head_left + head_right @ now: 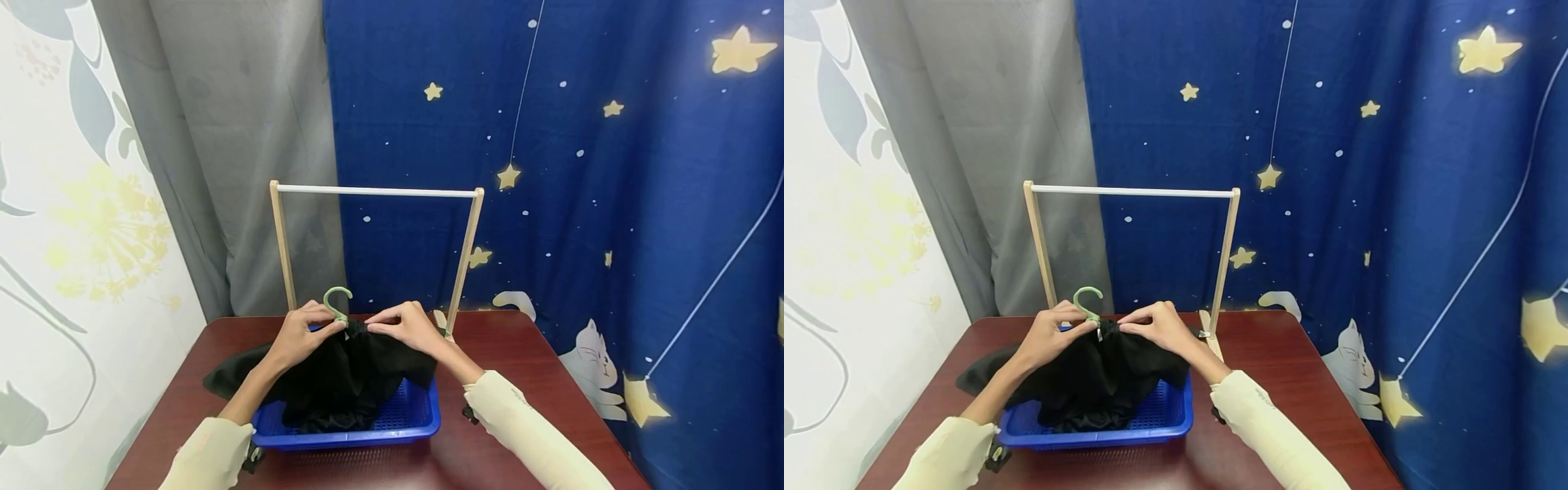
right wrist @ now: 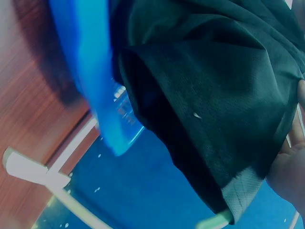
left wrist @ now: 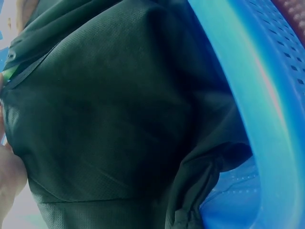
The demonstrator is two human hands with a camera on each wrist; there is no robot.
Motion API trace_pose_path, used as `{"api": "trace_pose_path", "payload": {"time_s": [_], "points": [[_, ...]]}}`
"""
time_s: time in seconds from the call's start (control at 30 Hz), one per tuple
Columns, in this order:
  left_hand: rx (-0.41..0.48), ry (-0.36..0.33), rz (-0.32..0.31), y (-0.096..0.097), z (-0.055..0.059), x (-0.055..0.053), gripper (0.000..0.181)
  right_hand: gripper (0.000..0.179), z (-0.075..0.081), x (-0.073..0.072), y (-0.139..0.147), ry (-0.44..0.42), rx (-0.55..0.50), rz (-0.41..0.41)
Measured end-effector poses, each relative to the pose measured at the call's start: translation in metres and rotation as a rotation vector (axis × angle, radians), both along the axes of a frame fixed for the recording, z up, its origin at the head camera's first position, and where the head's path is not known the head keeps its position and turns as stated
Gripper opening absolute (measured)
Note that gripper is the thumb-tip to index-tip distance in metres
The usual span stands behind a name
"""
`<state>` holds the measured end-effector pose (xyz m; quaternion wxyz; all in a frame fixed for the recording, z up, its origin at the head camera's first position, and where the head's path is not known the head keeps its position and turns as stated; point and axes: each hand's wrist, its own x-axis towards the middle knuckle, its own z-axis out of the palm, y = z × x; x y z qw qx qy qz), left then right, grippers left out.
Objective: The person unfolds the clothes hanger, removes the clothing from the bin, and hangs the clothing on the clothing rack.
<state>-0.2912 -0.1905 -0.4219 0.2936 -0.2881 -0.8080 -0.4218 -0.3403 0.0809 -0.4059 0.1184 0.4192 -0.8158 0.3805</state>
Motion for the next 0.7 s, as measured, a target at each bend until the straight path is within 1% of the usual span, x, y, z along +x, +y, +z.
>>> {"api": "trace_pose_path", "payload": {"time_s": [0.1, 0.23, 0.3, 0.4, 0.53, 0.7], "points": [[-0.002, -0.008, 0.018, 0.0016, 0.0005, -0.0006, 0.011, 0.011, 0.0012, 0.0008, -0.0076, -0.035, -0.009, 0.014], [-0.004, -0.006, 0.040, 0.0009, 0.0018, -0.0008, 0.010, 0.016, 0.0021, 0.0010, -0.0071, -0.100, -0.022, 0.053], [-0.008, -0.007, 0.045, 0.0004, 0.0027, -0.0007, 0.010, 0.022, 0.0022, 0.0014, -0.0048, -0.110, -0.013, 0.075], [-0.019, -0.016, 0.046, 0.0003, 0.0028, -0.0005, 0.010, 0.029, 0.0012, 0.0022, -0.0040, -0.092, 0.020, 0.089], [-0.029, -0.029, 0.038, 0.0019, 0.0016, -0.0003, 0.010, 0.028, -0.0022, 0.0033, -0.0053, -0.078, 0.036, 0.060], [-0.047, -0.051, 0.047, 0.0039, 0.0040, 0.0010, 0.014, 0.023, -0.0063, 0.0052, -0.0043, -0.098, 0.000, 0.018]]}}
